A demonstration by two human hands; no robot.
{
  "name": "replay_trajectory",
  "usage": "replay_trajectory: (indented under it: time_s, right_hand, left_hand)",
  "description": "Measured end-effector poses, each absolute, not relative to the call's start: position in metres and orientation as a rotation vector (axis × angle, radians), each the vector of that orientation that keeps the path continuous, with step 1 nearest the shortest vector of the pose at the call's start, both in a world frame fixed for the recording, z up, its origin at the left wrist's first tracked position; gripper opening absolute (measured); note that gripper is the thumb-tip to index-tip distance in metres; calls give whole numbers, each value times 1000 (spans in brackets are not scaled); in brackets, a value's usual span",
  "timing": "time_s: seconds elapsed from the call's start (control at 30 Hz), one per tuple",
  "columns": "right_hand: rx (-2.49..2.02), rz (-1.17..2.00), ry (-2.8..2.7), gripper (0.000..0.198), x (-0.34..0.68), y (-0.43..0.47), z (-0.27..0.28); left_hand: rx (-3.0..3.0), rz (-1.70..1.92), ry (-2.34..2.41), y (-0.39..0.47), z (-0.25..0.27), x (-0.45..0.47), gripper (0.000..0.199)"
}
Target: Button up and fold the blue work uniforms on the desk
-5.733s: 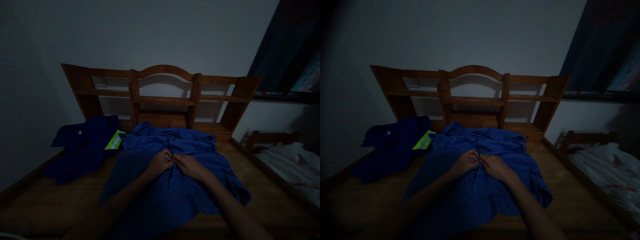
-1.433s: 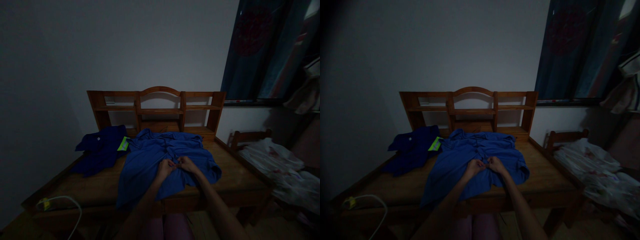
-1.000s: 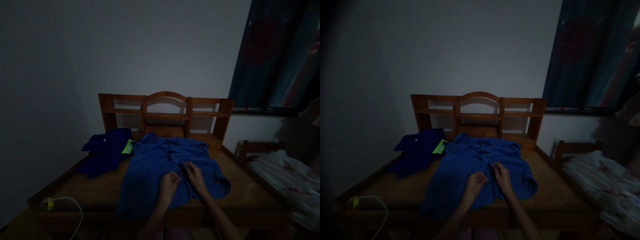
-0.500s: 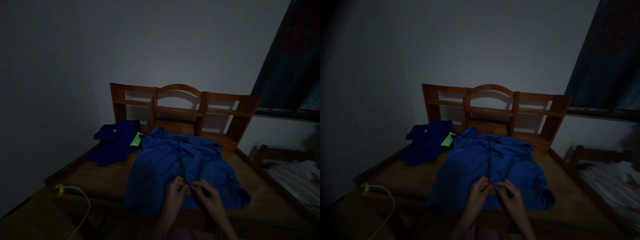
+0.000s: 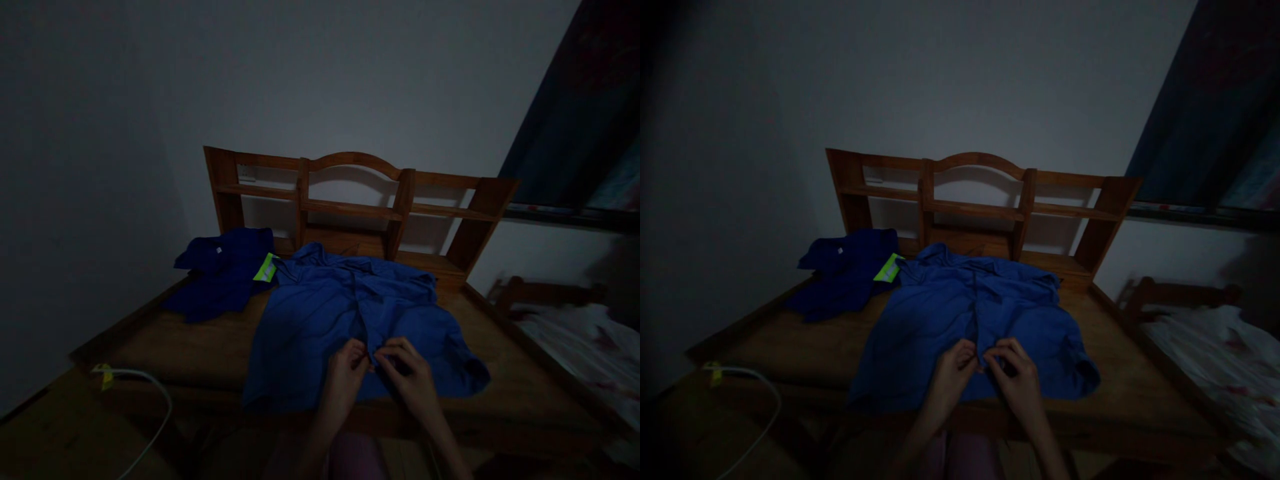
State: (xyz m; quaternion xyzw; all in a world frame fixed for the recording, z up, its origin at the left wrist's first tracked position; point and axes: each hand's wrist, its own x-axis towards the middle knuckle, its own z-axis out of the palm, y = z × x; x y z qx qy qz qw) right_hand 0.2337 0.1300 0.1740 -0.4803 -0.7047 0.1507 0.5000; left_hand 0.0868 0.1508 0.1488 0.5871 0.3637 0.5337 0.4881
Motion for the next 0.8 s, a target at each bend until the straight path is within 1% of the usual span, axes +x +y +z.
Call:
replay_trajectory:
  time_s: [0.17,0.43,0.6,0.8]
  right_hand:
    - [-1164,429,-1725,18,237,131,175]
    - [-1199,521,-1760,16,236,134,176]
    - [-1236,544,-1741,17,237,136,168]
    - [-1255,574,-1753,17,234,134,169]
  left_hand:
    - [1448,1302,913,149,147,87,6]
    - [1383,1298,830,150,148,82,12]
    - [1345,1254,841,150,155,82,24]
    - [1401,1296,919,150,157,86,23]
